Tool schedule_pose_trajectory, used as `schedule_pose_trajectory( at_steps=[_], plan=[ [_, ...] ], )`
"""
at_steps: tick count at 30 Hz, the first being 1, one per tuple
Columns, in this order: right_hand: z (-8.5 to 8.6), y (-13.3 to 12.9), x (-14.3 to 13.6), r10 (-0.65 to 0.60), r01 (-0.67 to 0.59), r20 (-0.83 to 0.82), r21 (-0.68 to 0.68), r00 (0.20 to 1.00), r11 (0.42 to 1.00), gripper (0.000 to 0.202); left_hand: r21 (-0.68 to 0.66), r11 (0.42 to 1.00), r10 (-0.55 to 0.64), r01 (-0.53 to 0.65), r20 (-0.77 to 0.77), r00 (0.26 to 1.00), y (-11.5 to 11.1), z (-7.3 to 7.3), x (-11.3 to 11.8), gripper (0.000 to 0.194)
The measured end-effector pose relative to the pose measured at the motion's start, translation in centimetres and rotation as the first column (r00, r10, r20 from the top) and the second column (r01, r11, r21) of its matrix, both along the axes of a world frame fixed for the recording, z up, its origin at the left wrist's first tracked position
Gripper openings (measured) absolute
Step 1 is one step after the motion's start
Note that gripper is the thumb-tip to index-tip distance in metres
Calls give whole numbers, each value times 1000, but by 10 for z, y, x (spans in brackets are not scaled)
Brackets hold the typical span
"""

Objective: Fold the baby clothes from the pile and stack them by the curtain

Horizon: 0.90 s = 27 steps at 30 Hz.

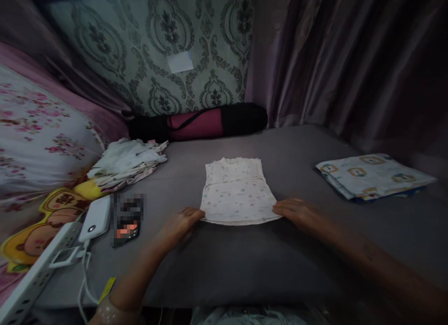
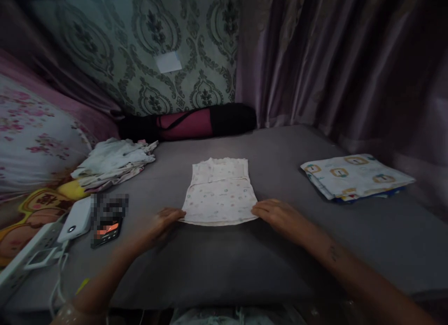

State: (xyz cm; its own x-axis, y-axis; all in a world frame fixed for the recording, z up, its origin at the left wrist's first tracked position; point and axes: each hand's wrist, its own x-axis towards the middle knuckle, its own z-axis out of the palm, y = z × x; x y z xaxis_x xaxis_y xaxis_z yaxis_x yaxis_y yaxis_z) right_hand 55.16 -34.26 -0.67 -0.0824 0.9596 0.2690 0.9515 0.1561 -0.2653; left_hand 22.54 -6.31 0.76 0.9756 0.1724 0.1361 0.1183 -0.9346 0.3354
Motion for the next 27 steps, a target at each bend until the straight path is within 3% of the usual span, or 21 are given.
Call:
schedule_pose_trajectory(
  at_steps=[3,5,9,12,14,16,20,27],
  plan=[
    [7,5,1,-80,76,-123,-31,989,997,34,-221,968,120,-120,-14,993,8,-1,6,31],
    [12,18,7,-184,178,-249,-46,951,983,31,-380,892,277,-246,29,960,18,-2,22,27],
    [12,58,25,-392,422,-492,-54,777,905,28,-624,693,572,-361,171,802,38,-7,67,28],
    [2,92,39,-499,579,-594,-68,631,813,27,-723,578,678,-378,168,716,53,-17,102,26],
    [-7,114,47,-535,639,-649,-96,541,763,26,-721,538,735,-438,147,662,60,-26,122,24],
    [-15,134,53,-599,688,-642,-148,479,710,25,-645,530,782,-550,123,611,66,-33,139,22],
    [-20,167,60,-775,797,-464,-210,429,567,28,-441,582,799,-683,153,582,70,-40,162,24],
    [-13,186,53,-847,841,-283,-185,449,508,44,-360,630,769,-688,166,617,76,-48,177,32]
  ],
)
